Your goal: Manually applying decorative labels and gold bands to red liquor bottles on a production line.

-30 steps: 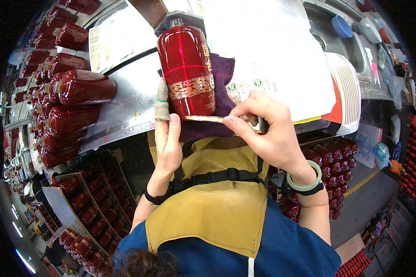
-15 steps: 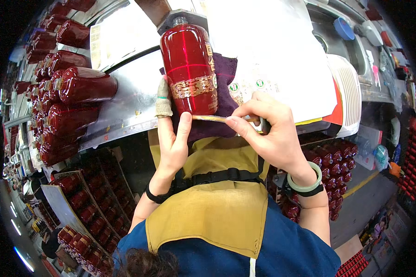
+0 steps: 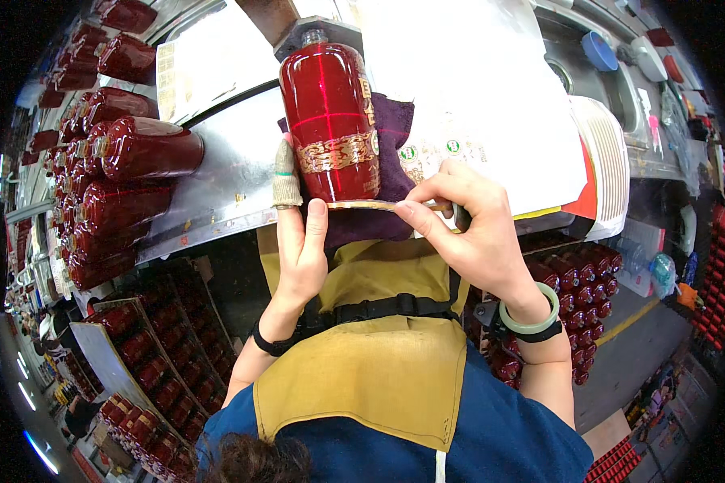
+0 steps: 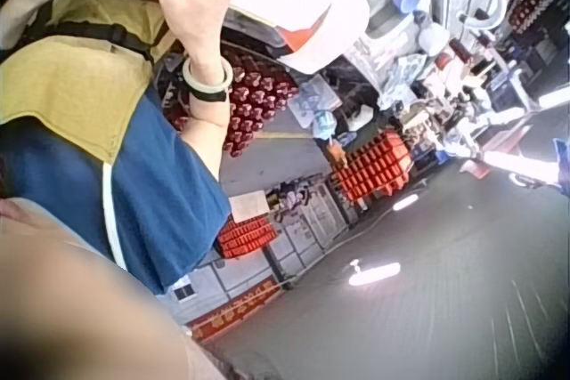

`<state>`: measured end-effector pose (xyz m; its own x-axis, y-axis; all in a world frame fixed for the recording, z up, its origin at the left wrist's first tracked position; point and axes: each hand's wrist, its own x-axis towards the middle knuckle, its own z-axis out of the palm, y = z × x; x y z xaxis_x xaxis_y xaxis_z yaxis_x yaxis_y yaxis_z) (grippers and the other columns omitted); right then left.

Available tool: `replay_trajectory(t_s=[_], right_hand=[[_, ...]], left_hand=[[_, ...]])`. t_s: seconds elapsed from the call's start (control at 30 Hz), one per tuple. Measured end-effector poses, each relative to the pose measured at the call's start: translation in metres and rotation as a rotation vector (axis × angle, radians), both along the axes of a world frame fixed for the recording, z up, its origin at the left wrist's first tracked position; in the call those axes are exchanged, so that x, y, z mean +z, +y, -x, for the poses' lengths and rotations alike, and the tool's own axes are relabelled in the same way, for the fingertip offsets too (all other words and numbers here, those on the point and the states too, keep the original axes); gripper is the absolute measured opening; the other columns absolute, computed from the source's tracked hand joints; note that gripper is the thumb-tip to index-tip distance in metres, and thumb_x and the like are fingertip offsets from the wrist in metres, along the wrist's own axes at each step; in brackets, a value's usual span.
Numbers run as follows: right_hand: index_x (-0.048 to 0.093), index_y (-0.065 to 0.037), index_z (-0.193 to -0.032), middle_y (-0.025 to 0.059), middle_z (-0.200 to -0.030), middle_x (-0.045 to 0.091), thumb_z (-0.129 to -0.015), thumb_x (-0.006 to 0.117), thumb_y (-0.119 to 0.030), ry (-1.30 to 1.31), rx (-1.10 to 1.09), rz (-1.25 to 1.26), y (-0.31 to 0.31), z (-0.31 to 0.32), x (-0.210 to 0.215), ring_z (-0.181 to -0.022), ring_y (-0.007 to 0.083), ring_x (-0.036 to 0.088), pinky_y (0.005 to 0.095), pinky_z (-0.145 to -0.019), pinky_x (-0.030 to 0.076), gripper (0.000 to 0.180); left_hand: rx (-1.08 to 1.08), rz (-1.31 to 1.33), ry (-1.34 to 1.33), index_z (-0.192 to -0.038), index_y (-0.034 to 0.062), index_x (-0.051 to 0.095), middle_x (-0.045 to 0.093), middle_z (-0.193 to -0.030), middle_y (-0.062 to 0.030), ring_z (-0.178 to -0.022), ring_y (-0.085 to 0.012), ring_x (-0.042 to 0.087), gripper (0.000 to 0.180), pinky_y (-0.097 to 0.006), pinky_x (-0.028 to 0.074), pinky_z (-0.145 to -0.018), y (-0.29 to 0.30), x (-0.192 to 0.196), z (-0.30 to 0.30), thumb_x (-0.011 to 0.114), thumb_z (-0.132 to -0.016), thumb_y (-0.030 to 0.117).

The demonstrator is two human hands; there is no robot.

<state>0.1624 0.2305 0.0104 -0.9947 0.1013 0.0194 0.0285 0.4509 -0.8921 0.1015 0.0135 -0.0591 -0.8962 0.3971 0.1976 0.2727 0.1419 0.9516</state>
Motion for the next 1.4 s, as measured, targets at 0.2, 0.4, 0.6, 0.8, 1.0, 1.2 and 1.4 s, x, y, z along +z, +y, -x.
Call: replay_trajectory(t_s=[0.2,0.4,0.6,0.8,1.0,1.2,1.4], right_hand=[[0.073,-0.002,-0.084,0.0023,-0.069,0.054,-0.085,0.078,-0.008,-0.014,-0.002,0.007,0.0,0.0,0.001,-0.062,0.0109,0.046,0.0279,-0.057,0.034,0.008],[0.073,-0.002,-0.084,0.0025,-0.07,0.054,-0.086,0.078,-0.008,-0.028,-0.008,-0.003,0.001,0.0,0.0,-0.062,0.0111,0.046,0.0281,-0.057,0.035,0.008],[0.073,-0.001,-0.086,0.0037,-0.072,0.055,-0.086,0.077,-0.008,-0.037,-0.023,0.009,0.003,0.001,-0.005,-0.065,0.0124,0.049,0.0291,-0.06,0.037,0.008],[0.072,-0.001,-0.087,0.0034,-0.072,0.057,-0.087,0.077,-0.009,-0.056,-0.018,0.03,0.0,0.004,-0.007,-0.067,0.0123,0.05,0.0286,-0.062,0.038,0.009],[0.073,-0.001,-0.088,0.0035,-0.073,0.058,-0.087,0.076,-0.009,-0.043,-0.004,0.032,0.001,0.003,-0.007,-0.067,0.0125,0.05,0.0283,-0.063,0.039,0.009],[0.073,-0.001,-0.089,0.0042,-0.073,0.058,-0.087,0.077,-0.01,-0.028,0.003,0.045,0.0,0.002,-0.004,-0.065,0.013,0.051,0.0294,-0.06,0.04,0.009],[0.073,-0.002,-0.089,0.0042,-0.073,0.058,-0.087,0.077,-0.011,-0.023,0.013,0.033,0.001,0.003,-0.006,-0.064,0.0131,0.052,0.0296,-0.06,0.04,0.01]], left_hand=[[0.011,-0.06,-0.026,-0.158,-0.0081,0.017,0.019,-0.167,-0.0236,-0.153,-0.0359,0.021,0.066,-0.043,0.01,-0.125,0.002,-0.001,-0.002,0.047,-0.104,0.015],[0.014,0.069,0.076,-0.157,-0.009,0.019,0.021,-0.165,-0.0258,-0.153,-0.0394,0.021,0.065,-0.047,0.005,-0.126,0.002,-0.006,0.0,0.045,-0.104,0.018],[0.001,0.133,0.169,-0.157,-0.0086,0.021,0.022,-0.164,-0.0276,-0.153,-0.0422,0.019,0.063,-0.047,0.006,-0.126,0.001,-0.013,0.001,0.044,-0.104,0.017],[0.179,-0.142,-0.031,-0.157,-0.0073,0.023,0.025,-0.164,-0.0252,-0.154,-0.0367,0.022,0.063,-0.045,0.012,-0.125,0.02,0.011,-0.01,0.048,-0.102,0.012],[0.164,0.034,0.242,-0.146,-0.0046,0.046,0.038,-0.157,-0.0194,-0.146,-0.0315,0.039,0.06,-0.043,0.031,-0.12,-0.017,-0.01,-0.008,0.069,-0.09,-0.002],[0.262,0.132,0.757,-0.108,0.002,0.077,0.067,-0.124,-0.0143,-0.104,-0.0251,0.068,0.039,-0.035,0.06,-0.085,-0.007,-0.016,-0.006,0.086,-0.071,-0.009],[0.279,0.131,0.641,-0.108,0.0005,0.077,0.068,-0.126,-0.0151,-0.108,-0.0276,0.068,0.042,-0.035,0.058,-0.09,-0.006,-0.015,-0.005,0.089,-0.068,-0.006]])
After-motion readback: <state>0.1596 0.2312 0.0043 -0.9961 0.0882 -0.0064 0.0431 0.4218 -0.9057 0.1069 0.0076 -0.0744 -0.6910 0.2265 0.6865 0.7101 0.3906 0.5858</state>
